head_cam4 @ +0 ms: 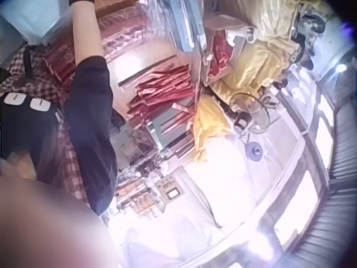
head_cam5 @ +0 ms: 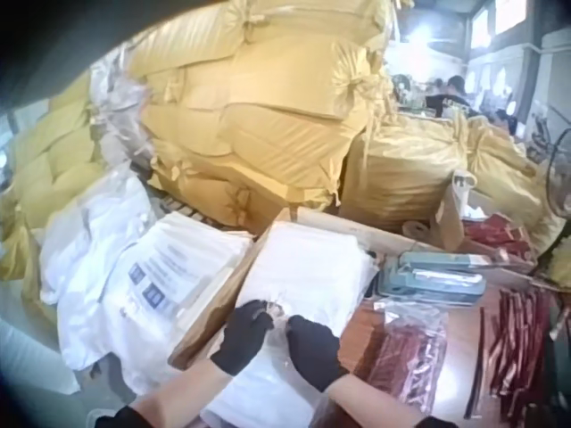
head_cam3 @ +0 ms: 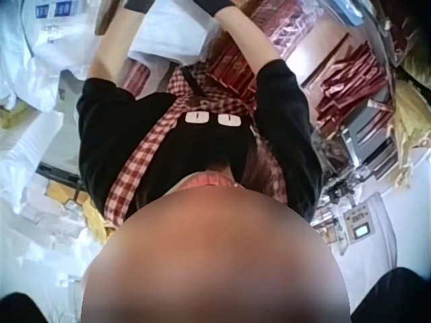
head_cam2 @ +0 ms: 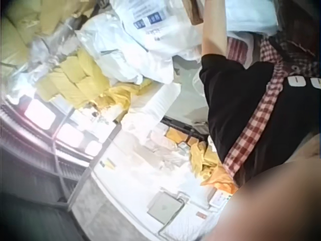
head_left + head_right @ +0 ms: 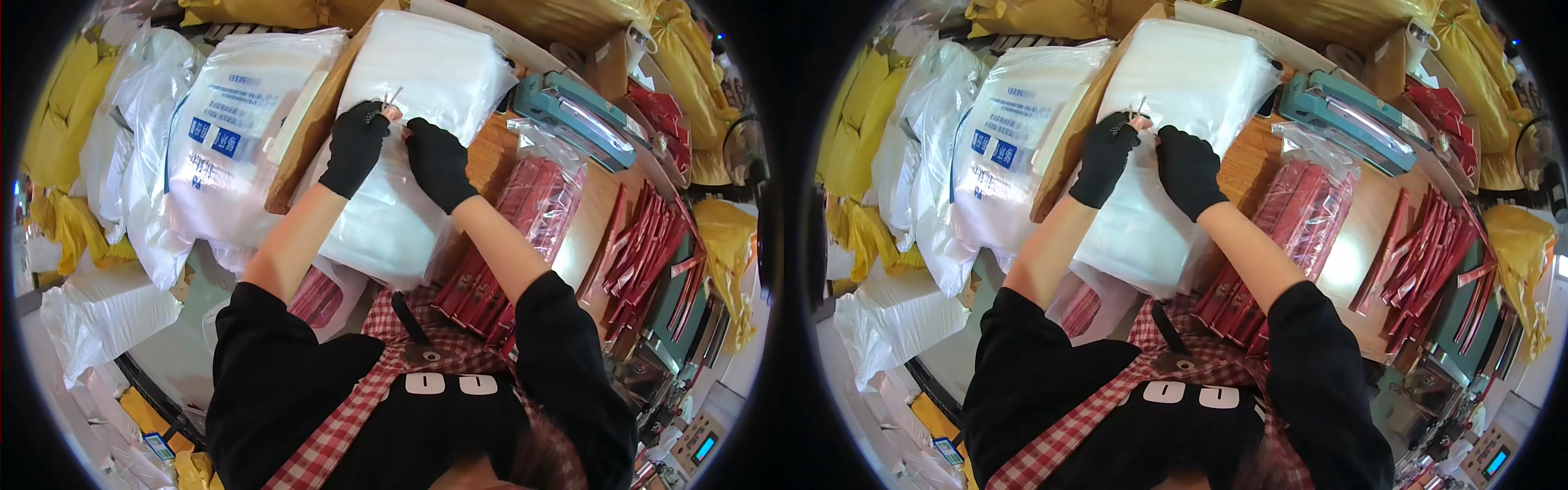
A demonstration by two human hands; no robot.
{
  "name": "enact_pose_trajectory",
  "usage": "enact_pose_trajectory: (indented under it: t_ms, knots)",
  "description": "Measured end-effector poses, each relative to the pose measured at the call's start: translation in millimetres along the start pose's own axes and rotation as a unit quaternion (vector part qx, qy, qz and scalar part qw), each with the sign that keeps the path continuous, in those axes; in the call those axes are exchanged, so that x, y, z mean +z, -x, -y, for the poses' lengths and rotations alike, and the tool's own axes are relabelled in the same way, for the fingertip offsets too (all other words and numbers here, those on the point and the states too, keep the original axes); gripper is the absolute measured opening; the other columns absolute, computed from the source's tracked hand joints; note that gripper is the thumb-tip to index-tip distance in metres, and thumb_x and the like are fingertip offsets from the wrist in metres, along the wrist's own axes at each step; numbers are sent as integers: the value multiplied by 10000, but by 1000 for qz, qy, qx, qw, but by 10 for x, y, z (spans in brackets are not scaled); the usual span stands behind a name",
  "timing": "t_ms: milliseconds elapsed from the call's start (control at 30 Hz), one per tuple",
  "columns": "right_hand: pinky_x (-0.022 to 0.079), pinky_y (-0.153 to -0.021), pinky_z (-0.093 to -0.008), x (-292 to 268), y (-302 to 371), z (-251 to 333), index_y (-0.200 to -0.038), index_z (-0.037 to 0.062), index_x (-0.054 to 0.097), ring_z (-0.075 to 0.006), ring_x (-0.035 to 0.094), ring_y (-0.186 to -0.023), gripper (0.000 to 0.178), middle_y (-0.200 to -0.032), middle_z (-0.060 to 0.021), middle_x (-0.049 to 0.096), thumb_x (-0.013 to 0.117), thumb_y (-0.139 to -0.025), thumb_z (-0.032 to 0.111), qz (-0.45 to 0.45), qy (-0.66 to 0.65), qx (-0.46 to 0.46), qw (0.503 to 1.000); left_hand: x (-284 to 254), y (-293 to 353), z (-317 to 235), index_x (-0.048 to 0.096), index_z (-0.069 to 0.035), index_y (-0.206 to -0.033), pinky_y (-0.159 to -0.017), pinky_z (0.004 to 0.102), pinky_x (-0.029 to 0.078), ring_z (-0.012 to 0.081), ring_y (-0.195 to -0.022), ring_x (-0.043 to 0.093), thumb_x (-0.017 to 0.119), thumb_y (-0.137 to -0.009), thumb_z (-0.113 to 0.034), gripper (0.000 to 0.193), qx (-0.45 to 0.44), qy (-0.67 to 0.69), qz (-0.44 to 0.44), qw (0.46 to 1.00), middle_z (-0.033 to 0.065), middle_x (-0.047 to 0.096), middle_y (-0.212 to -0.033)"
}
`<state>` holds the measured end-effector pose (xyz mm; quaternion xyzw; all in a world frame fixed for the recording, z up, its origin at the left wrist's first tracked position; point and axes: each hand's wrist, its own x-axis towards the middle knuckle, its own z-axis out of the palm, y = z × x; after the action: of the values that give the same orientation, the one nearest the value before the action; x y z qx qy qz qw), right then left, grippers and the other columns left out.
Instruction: Bundling red incense sticks and packaging them into plastic bags at a workstation.
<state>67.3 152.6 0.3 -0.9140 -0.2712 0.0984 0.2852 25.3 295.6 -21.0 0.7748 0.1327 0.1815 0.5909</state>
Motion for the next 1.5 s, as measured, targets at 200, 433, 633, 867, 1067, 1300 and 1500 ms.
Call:
enact_pose_trajectory:
  t_ms: [200,433,633,867,1067,1300,1500]
  knots:
    - [482,-689,-372,116,-205,-288,-962,87,633,-303,630,-798,185,-857,-115,659,506,-888,199,-123,-194,-87,969,-25,80,-284,669,-107,-925,-718,329,494,239,-796,640,612,-791,-61,152,241,-323,15,915,19,579,-1204]
    - [495,-709,-361,126,-219,-433,-1016,111,633,-294,644,-828,224,-893,-113,670,521,-911,274,-27,-189,-117,975,-55,-175,-280,643,-52,-912,-692,377,475,315,-817,619,563,-896,-232,198,161,-299,157,928,151,643,-849]
    - [495,-741,-286,-14,-99,-145,-989,53,623,-218,641,-807,142,-913,-93,656,587,-878,134,-78,-320,-35,944,-101,-148,-202,629,-77,-805,-689,409,485,301,-763,627,523,-887,-247,217,209,-379,139,891,117,636,-811]
    - [499,-719,-327,6,-215,-362,-944,73,607,-269,639,-826,131,-879,-93,656,611,-815,88,-139,-149,-189,961,-72,-159,-280,615,-79,-821,-642,400,483,288,-753,612,525,-895,-221,184,228,-493,157,825,92,595,-795]
    - [505,-741,-351,33,-197,-362,-986,45,596,-295,640,-844,159,-928,-133,651,590,-829,70,-98,-147,-152,973,-120,-111,-232,572,-57,-827,-588,385,517,276,-695,643,538,-825,-82,42,298,-508,150,794,101,584,-779]
    - [490,-704,-391,-85,-202,-318,-907,55,564,-320,629,-838,104,-934,-139,647,536,-856,141,-46,-65,-123,989,-92,-87,-87,544,-75,-915,-587,367,519,260,-682,629,537,-808,-53,110,301,-481,126,814,91,566,-831]
    - [502,-727,-377,-308,-541,-351,-886,61,652,-297,644,-832,230,-893,-122,664,526,-832,245,205,-61,-39,976,-32,32,-12,541,-67,-997,-655,396,504,310,-748,606,609,-799,-98,212,270,-499,118,815,109,569,-847]
